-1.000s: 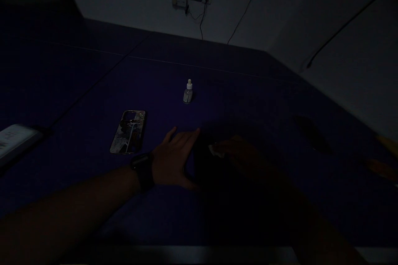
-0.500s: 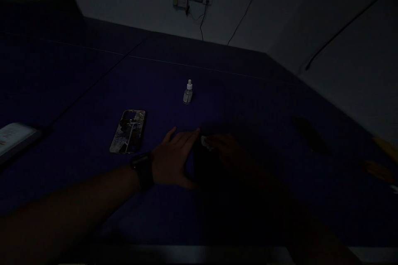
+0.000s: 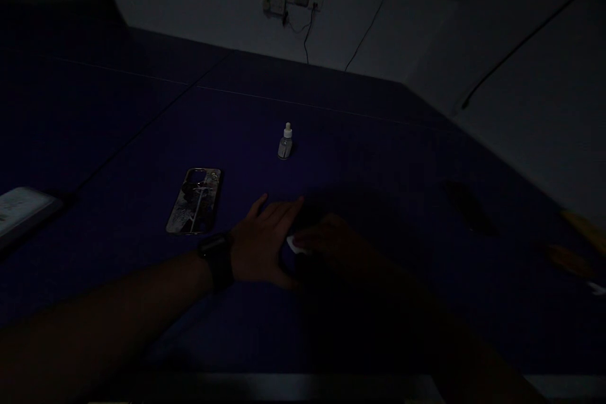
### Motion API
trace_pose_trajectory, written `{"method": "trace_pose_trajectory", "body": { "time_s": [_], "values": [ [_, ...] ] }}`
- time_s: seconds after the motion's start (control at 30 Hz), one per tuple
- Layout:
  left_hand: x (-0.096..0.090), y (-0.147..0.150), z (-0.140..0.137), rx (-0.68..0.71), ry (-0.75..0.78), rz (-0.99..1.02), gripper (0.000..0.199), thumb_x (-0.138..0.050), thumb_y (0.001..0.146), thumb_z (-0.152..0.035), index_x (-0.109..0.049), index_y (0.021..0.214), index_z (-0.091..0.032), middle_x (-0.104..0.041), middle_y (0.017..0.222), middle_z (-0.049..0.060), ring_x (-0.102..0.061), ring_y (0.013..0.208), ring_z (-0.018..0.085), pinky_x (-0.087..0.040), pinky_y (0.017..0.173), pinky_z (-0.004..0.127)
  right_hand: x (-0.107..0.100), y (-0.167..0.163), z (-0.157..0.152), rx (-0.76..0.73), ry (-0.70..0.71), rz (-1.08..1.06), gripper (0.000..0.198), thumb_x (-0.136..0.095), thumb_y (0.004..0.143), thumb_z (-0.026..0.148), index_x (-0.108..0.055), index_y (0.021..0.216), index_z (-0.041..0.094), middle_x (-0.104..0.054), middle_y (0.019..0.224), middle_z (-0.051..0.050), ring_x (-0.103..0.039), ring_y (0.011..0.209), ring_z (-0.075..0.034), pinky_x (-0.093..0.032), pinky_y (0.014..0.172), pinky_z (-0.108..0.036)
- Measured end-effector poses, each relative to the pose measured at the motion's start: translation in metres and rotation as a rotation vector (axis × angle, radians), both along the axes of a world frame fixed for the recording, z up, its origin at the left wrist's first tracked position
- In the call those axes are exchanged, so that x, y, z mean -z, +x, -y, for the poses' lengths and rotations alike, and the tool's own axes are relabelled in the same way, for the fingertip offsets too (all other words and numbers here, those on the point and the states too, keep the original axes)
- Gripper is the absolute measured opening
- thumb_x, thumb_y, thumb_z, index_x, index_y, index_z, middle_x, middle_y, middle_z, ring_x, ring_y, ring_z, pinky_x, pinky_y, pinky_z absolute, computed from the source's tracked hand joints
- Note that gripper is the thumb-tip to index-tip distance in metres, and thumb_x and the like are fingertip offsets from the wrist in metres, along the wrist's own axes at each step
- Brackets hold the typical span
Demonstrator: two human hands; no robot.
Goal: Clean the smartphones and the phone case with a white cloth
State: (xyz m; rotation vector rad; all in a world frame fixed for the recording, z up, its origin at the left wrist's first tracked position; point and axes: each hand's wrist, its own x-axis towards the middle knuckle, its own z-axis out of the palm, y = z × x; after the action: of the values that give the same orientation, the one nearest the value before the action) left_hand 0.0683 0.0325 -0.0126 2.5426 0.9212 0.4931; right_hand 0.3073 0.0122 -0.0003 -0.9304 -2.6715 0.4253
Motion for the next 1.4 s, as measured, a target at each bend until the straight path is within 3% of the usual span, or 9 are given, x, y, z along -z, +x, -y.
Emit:
{"method": "trace_pose_trajectory", "body": {
  "time_s": [0.07, 0.23, 0.43, 0.63, 0.8, 1.0, 1.13, 1.2, 1.4],
  "values": [
    [-0.001, 0.000, 0.000, 0.002, -0.001, -0.009, 0.135, -0.073, 0.061, -0.078, -0.008, 0.159, -0.013, -0.042, 0.154, 0.025, -0.039, 0.142, 0.041, -0.004, 0.120, 0.066, -0.002, 0.002, 0.000, -0.024, -0.025, -0.018, 0.040, -0.042, 0.095, 0.011, -0.072, 0.117, 0.025, -0.074, 0.121, -0.003, -0.065, 0.102, -0.020, -0.048, 0.092, -0.040],
    [-0.003, 0.001, 0.001, 0.001, -0.007, -0.011, 0.134, -0.072, 0.061, -0.079, -0.009, 0.159, -0.013, -0.042, 0.154, 0.024, -0.039, 0.142, 0.042, -0.003, 0.120, 0.066, 0.000, 0.003, -0.002, 0.177, 0.092, 0.056, 0.049, -0.039, 0.091, 0.006, -0.065, 0.131, 0.018, -0.066, 0.135, -0.011, -0.062, 0.113, -0.025, -0.045, 0.098, -0.047],
    [-0.002, 0.001, 0.001, 0.002, -0.004, -0.004, 0.135, -0.073, 0.060, -0.079, -0.008, 0.159, -0.015, -0.043, 0.154, 0.024, -0.040, 0.142, 0.042, -0.004, 0.120, 0.066, 0.001, 0.003, 0.000, -0.031, -0.019, -0.027, 0.042, -0.040, 0.096, 0.010, -0.068, 0.124, 0.024, -0.072, 0.126, -0.006, -0.065, 0.109, -0.020, -0.045, 0.096, -0.041],
    [-0.002, 0.001, 0.001, 0.011, -0.002, -0.021, 0.135, -0.072, 0.063, -0.079, -0.006, 0.159, -0.012, -0.041, 0.154, 0.026, -0.038, 0.143, 0.042, -0.004, 0.120, 0.068, -0.002, 0.007, -0.002, 0.146, 0.069, 0.027, 0.048, -0.039, 0.094, 0.006, -0.062, 0.133, 0.017, -0.065, 0.137, -0.012, -0.061, 0.119, -0.024, -0.042, 0.100, -0.047],
    [-0.001, 0.000, 0.001, 0.013, 0.010, -0.006, 0.137, -0.073, 0.060, -0.080, -0.003, 0.160, -0.016, -0.041, 0.154, 0.025, -0.040, 0.142, 0.043, -0.005, 0.120, 0.068, -0.003, 0.002, 0.002, -0.017, 0.006, 0.025, 0.042, -0.041, 0.097, 0.010, -0.066, 0.128, 0.023, -0.067, 0.134, -0.006, -0.061, 0.117, -0.021, -0.043, 0.099, -0.042],
    [-0.001, 0.000, 0.001, 0.012, 0.010, -0.007, 0.134, -0.072, 0.062, -0.079, -0.005, 0.160, -0.015, -0.041, 0.154, 0.025, -0.039, 0.142, 0.043, -0.005, 0.120, 0.068, -0.005, 0.005, 0.000, 0.204, 0.123, 0.103, 0.053, -0.042, 0.091, 0.005, -0.059, 0.138, 0.022, -0.064, 0.135, -0.013, -0.059, 0.118, -0.027, -0.045, 0.099, -0.048],
    [-0.002, 0.000, 0.000, 0.015, 0.010, -0.032, 0.135, -0.071, 0.062, -0.079, -0.004, 0.160, -0.014, -0.041, 0.155, 0.025, -0.038, 0.143, 0.043, -0.006, 0.120, 0.068, -0.009, 0.000, 0.005, 0.023, 0.008, 0.055, 0.050, -0.043, 0.092, 0.008, -0.059, 0.137, 0.022, -0.062, 0.137, -0.010, -0.056, 0.124, -0.025, -0.044, 0.103, -0.047],
    [-0.001, 0.000, 0.000, 0.012, 0.015, -0.025, 0.135, -0.072, 0.062, -0.079, -0.004, 0.160, -0.014, -0.041, 0.154, 0.025, -0.039, 0.142, 0.043, -0.006, 0.120, 0.068, -0.014, 0.006, 0.007, 0.003, -0.031, 0.020, 0.047, -0.045, 0.093, 0.010, -0.060, 0.135, 0.023, -0.063, 0.135, -0.009, -0.056, 0.124, -0.025, -0.044, 0.104, -0.047],
    [-0.002, 0.000, 0.002, 0.015, 0.020, -0.010, 0.134, -0.073, 0.062, -0.078, -0.006, 0.160, -0.015, -0.039, 0.156, 0.026, -0.039, 0.142, 0.043, -0.006, 0.120, 0.069, -0.009, 0.025, 0.003, 0.253, 0.060, -0.006, 0.031, -0.051, 0.099, 0.022, -0.068, 0.124, 0.022, -0.068, 0.123, -0.012, -0.061, 0.114, -0.027, -0.048, 0.097, -0.050]
  ]
}}
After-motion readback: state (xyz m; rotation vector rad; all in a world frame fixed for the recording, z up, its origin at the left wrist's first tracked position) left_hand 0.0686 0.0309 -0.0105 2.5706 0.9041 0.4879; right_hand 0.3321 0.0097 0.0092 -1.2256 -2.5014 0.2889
